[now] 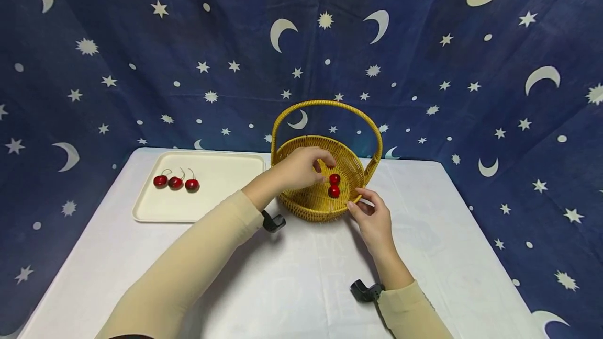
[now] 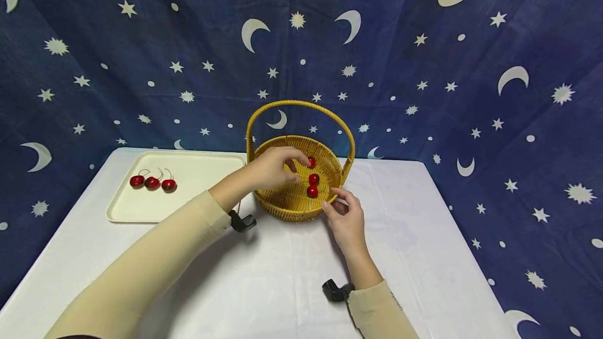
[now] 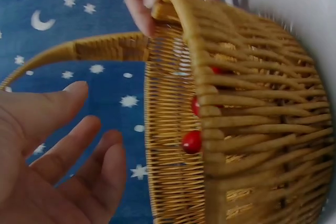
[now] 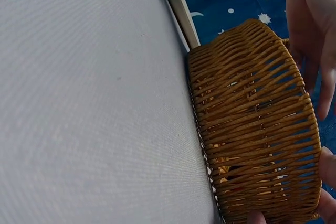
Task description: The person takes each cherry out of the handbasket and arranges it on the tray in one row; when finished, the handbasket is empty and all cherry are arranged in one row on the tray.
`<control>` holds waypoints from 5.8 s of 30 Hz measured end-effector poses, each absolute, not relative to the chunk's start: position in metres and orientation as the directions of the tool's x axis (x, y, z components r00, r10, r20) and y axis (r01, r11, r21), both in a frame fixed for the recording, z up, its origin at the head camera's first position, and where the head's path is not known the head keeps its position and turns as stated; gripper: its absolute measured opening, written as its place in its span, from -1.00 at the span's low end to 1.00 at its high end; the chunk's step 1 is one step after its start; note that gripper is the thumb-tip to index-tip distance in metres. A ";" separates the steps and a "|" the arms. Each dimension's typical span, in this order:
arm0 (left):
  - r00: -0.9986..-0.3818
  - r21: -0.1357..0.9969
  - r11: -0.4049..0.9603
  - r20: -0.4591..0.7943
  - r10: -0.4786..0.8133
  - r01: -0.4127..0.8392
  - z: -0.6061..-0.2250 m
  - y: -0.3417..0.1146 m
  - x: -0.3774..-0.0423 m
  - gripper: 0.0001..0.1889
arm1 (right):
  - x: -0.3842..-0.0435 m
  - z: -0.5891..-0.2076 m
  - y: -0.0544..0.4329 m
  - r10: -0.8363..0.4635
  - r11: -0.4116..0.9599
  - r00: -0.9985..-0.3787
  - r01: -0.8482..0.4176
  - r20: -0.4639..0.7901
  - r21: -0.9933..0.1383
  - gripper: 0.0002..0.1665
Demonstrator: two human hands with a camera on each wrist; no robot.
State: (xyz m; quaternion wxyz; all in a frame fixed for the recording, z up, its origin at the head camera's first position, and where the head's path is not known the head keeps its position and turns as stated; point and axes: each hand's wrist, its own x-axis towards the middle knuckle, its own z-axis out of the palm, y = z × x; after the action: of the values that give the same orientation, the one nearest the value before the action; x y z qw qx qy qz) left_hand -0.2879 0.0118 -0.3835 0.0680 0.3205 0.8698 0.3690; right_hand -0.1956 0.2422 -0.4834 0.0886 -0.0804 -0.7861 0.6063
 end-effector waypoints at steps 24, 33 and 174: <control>-0.694 0.625 0.618 -0.163 0.701 0.477 -0.447 0.049 -0.312 -0.57 | -0.194 -0.484 0.243 0.223 0.247 -0.974 0.024 0.033 -0.969 -0.43; -0.705 0.625 0.620 -0.153 0.693 0.474 -0.446 0.043 -0.310 -0.81 | -0.194 -0.484 0.243 0.228 0.239 -0.973 0.015 0.041 -0.971 -0.44; -0.706 0.674 0.636 -0.236 0.667 0.376 -0.425 0.047 -0.340 -0.25 | -0.195 -0.487 0.245 0.208 0.270 -0.976 -0.008 0.067 -0.963 -0.43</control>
State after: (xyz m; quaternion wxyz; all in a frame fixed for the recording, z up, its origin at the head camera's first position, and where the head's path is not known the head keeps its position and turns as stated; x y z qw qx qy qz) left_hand -0.3402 0.0468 -0.4250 0.2394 0.2991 0.8721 0.3043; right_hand -0.1949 0.2446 -0.4872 0.0900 -0.0630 -0.7918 0.6009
